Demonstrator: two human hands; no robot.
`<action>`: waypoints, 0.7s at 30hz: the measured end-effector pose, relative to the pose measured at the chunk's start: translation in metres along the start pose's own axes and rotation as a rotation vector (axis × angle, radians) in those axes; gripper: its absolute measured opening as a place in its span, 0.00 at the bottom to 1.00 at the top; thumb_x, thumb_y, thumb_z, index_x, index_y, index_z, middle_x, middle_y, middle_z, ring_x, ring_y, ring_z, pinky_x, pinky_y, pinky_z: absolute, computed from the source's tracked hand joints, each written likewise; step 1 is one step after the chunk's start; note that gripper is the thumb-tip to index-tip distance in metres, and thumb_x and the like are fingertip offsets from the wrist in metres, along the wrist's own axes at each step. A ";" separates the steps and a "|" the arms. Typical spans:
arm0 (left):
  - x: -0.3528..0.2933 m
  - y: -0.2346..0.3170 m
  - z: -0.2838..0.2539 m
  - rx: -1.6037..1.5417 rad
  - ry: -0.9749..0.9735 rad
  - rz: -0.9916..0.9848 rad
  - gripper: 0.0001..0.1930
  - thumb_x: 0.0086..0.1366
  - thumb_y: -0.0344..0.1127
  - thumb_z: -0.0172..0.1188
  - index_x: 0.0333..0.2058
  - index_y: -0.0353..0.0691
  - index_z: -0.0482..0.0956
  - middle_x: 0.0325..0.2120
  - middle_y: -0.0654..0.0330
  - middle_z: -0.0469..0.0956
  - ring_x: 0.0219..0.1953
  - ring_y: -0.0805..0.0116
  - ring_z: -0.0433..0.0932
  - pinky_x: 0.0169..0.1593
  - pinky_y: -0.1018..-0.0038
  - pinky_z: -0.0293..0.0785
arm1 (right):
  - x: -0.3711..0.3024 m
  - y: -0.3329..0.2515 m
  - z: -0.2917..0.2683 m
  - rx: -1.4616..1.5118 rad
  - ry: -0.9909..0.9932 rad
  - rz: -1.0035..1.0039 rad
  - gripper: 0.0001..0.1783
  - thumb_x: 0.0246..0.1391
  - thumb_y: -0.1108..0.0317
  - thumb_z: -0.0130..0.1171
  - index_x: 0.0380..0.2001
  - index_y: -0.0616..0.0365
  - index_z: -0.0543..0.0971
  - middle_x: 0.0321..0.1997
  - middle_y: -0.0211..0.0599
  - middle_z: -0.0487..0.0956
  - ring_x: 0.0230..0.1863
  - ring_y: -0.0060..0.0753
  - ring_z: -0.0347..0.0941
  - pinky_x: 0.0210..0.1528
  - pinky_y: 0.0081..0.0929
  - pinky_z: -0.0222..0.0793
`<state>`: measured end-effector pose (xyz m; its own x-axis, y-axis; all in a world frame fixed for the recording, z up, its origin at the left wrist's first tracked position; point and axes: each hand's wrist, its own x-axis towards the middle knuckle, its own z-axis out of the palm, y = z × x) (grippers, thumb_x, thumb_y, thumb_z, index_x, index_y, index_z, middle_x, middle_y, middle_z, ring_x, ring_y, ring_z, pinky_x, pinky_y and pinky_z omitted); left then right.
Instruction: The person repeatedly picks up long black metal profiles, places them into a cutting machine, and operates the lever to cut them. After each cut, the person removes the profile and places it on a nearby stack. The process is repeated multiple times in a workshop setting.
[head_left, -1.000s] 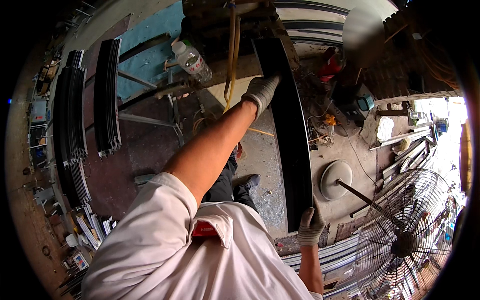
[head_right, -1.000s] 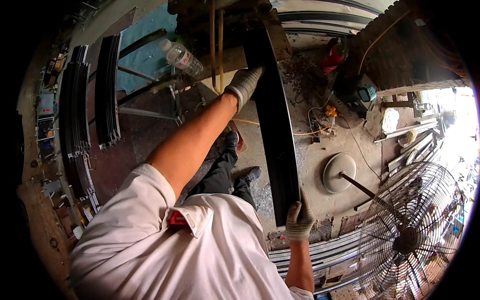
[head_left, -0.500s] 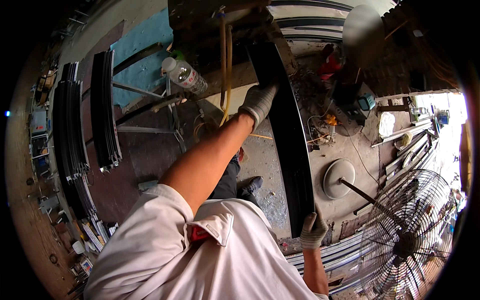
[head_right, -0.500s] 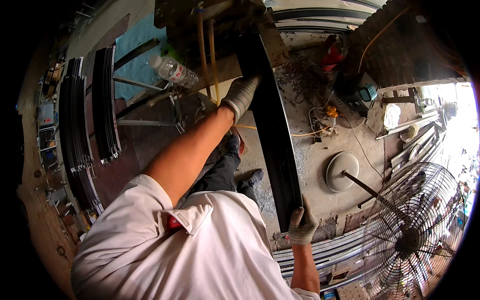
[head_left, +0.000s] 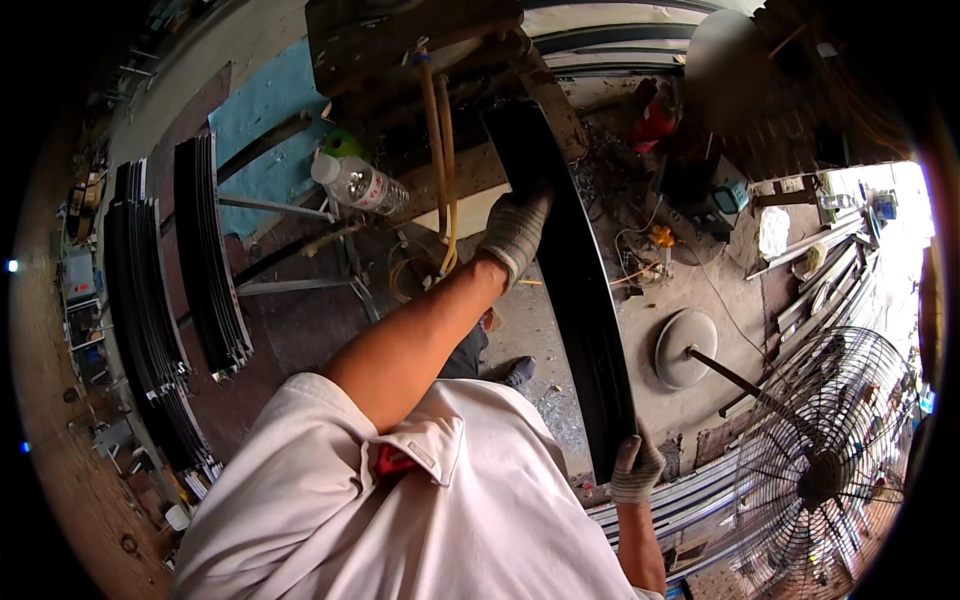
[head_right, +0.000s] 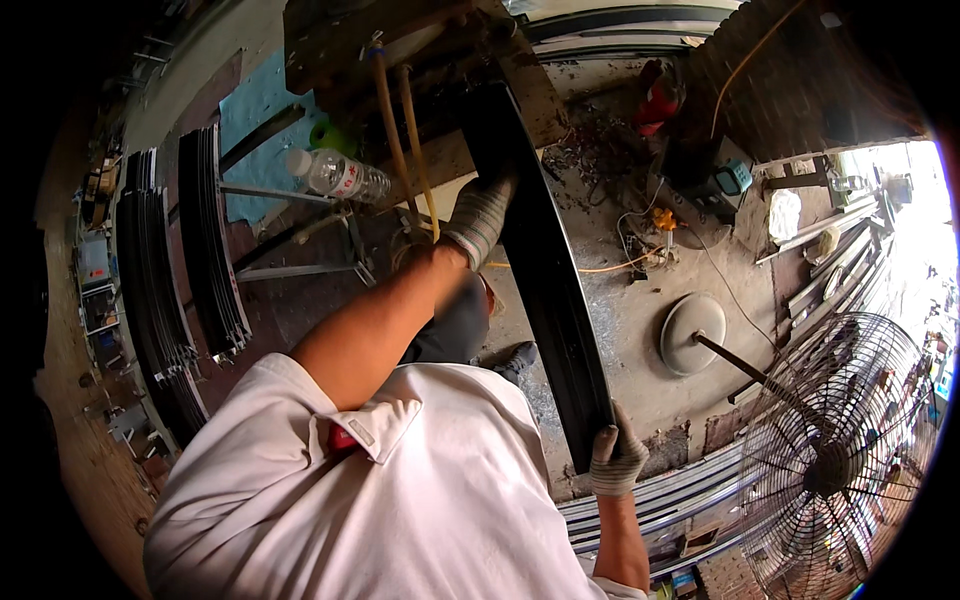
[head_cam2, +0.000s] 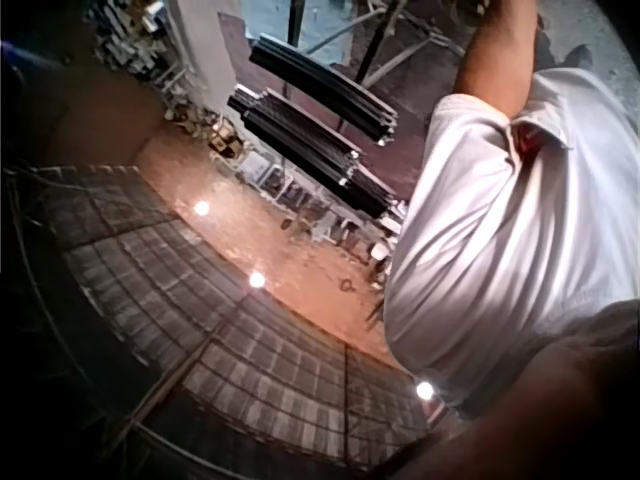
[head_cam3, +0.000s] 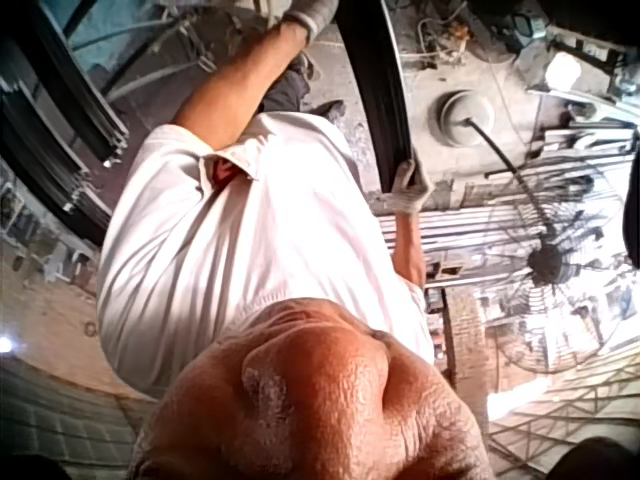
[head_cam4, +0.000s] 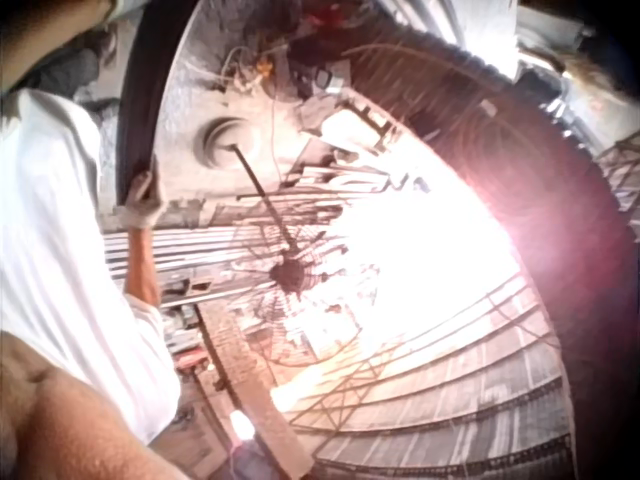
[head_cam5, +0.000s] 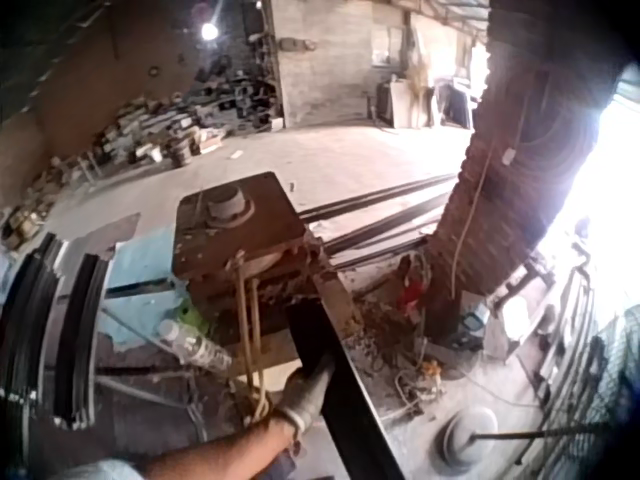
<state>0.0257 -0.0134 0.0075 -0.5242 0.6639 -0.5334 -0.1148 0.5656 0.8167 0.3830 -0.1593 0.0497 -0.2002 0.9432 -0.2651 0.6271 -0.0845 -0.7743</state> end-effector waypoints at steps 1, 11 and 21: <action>0.003 -0.005 0.002 -0.030 0.011 0.009 0.42 0.57 0.70 0.52 0.47 0.27 0.75 0.36 0.53 0.79 0.39 0.65 0.75 0.45 0.70 0.69 | -0.001 0.002 0.000 -0.001 0.001 0.001 0.23 0.63 0.55 0.49 0.50 0.65 0.76 0.39 0.46 0.82 0.41 0.26 0.76 0.47 0.26 0.70; 0.016 -0.021 0.004 -0.057 -0.037 0.010 0.40 0.60 0.65 0.53 0.50 0.26 0.72 0.43 0.48 0.77 0.46 0.57 0.75 0.52 0.68 0.68 | 0.002 -0.003 0.000 0.000 0.011 -0.020 0.20 0.61 0.62 0.48 0.49 0.66 0.77 0.36 0.43 0.82 0.37 0.23 0.75 0.43 0.23 0.71; 0.023 -0.030 0.007 -0.077 -0.007 0.004 0.40 0.59 0.66 0.52 0.50 0.27 0.73 0.45 0.46 0.77 0.49 0.54 0.75 0.52 0.67 0.69 | 0.002 0.001 0.002 -0.001 0.017 -0.032 0.19 0.62 0.63 0.48 0.49 0.64 0.76 0.33 0.40 0.81 0.34 0.20 0.73 0.39 0.23 0.71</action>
<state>0.0228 -0.0119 -0.0306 -0.5192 0.6697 -0.5310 -0.1776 0.5232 0.8335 0.3814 -0.1584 0.0473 -0.2074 0.9508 -0.2302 0.6210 -0.0539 -0.7819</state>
